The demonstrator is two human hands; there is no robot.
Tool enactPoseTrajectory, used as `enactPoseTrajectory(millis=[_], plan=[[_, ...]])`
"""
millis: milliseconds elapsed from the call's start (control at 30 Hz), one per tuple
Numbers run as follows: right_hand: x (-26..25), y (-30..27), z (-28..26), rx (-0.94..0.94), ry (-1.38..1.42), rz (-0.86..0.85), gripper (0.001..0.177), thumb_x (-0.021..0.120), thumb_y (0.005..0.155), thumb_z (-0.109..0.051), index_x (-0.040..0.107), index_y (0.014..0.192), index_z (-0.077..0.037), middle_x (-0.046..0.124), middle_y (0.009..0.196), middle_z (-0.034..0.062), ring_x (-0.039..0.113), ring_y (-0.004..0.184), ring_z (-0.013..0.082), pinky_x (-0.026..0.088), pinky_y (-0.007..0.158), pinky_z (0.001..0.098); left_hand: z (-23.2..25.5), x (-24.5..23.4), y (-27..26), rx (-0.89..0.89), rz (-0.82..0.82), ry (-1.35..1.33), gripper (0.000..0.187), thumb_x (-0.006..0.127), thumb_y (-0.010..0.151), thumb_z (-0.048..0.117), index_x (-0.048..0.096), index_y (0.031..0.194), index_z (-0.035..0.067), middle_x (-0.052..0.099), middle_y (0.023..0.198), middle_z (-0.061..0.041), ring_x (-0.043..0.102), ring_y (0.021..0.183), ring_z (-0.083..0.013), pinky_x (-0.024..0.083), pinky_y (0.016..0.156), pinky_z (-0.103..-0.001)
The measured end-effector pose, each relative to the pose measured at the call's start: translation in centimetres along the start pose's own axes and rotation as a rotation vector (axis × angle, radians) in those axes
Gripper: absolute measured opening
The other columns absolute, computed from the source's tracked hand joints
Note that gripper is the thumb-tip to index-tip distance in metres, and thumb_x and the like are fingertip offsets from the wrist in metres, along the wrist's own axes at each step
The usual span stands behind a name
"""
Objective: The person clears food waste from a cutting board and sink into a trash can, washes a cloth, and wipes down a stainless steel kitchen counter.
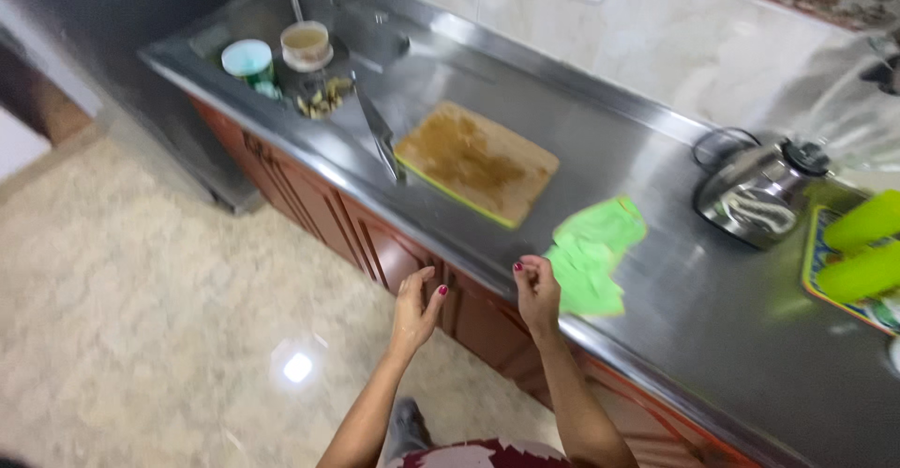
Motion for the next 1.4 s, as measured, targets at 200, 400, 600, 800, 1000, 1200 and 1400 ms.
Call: enactPoseTrajectory(millis=[200, 400, 600, 800, 1000, 1200, 1400], plan=[[4.2, 8.5, 6.1, 0.424, -0.263, 0.081, 0.04, 0.074, 0.096, -0.042, 0.065, 0.122, -0.012, 0.074, 0.119, 0.0149, 0.07, 0.108, 0.0339, 0.054, 0.091, 0.0477, -4.5, -4.7, 12.7, 0.005, -0.104, 0.021, 0.051, 0.06, 0.103, 0.034, 0.052, 0.142, 0.003, 0.064, 0.132, -0.027, 0.056, 0.128, -0.0458, 0.043, 0.111, -0.056], [2.9, 12.4, 12.3, 0.618, -0.111, 0.206, 0.071, 0.073, 0.097, -0.044, 0.054, 0.146, 0.003, 0.059, 0.144, 0.0267, 0.058, 0.132, 0.0403, 0.054, 0.095, 0.0518, -9.8, -1.3, 26.7, -0.02, -0.175, 0.073, 0.068, 0.048, 0.106, 0.054, 0.043, 0.153, 0.006, 0.055, 0.145, -0.024, 0.048, 0.14, -0.0418, 0.037, 0.119, -0.054], [2.9, 15.9, 10.8, 0.792, 0.067, 0.202, 0.084, 0.073, 0.096, -0.043, 0.039, 0.154, 0.007, 0.039, 0.158, 0.0312, 0.042, 0.142, 0.0502, 0.042, 0.114, 0.0578, -11.7, 2.5, 37.2, 0.007, -0.127, 0.282, 0.075, 0.045, 0.104, 0.065, 0.049, 0.14, 0.0, 0.067, 0.125, -0.03, 0.063, 0.122, -0.0448, 0.043, 0.113, -0.053], [2.6, 18.7, 13.7, 0.899, 0.146, 0.154, 0.076, 0.075, 0.095, -0.041, 0.046, 0.149, 0.006, 0.053, 0.143, 0.0278, 0.062, 0.122, 0.0419, 0.052, 0.099, 0.057, -19.1, 8.8, 43.7, -0.351, -0.352, 0.494, 0.086, 0.037, 0.093, 0.084, 0.05, 0.122, 0.004, 0.066, 0.122, -0.028, 0.063, 0.12, -0.0479, 0.048, 0.102, -0.059], [4.1, 19.9, 10.2, 0.968, 0.146, 0.154, 0.088, 0.076, 0.094, -0.039, 0.033, 0.155, 0.007, 0.047, 0.146, 0.0332, 0.058, 0.124, 0.0477, 0.053, 0.096, 0.0584, -20.3, 8.9, 45.9, -0.453, -0.348, 0.397, 0.091, 0.039, 0.094, 0.083, 0.064, 0.113, -0.003, 0.07, 0.112, -0.032, 0.066, 0.114, -0.0495, 0.051, 0.098, -0.059], [3.6, 20.2, 12.7, 1.034, 0.188, 0.186, 0.084, 0.078, 0.093, -0.04, 0.04, 0.152, 0.006, 0.054, 0.136, 0.0279, 0.06, 0.117, 0.0436, 0.056, 0.09, 0.0576, -26.2, 11.2, 48.9, -0.385, -0.562, 0.347, 0.102, 0.023, 0.101, 0.075, 0.075, 0.1, -0.013, 0.072, 0.104, -0.033, 0.067, 0.111, -0.0496, 0.049, 0.097, -0.058], [3.4, 21.0, 16.2, 1.012, 0.377, 0.357, 0.064, 0.075, 0.093, -0.023, 0.051, 0.147, 0.003, 0.054, 0.131, 0.026, 0.058, 0.115, 0.0414, 0.054, 0.088, 0.0629, -14.9, 6.4, 43.2, -0.594, -0.666, -0.097, 0.072, 0.041, 0.102, 0.053, 0.064, 0.122, -0.012, 0.065, 0.122, -0.036, 0.062, 0.12, -0.0474, 0.047, 0.105, -0.055]])
Point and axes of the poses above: each hand's wrist, its own y-axis towards the middle knuckle, its own x-axis out of the palm, z = x × y, the point moved 6 cm from there along y, towards the middle knuckle
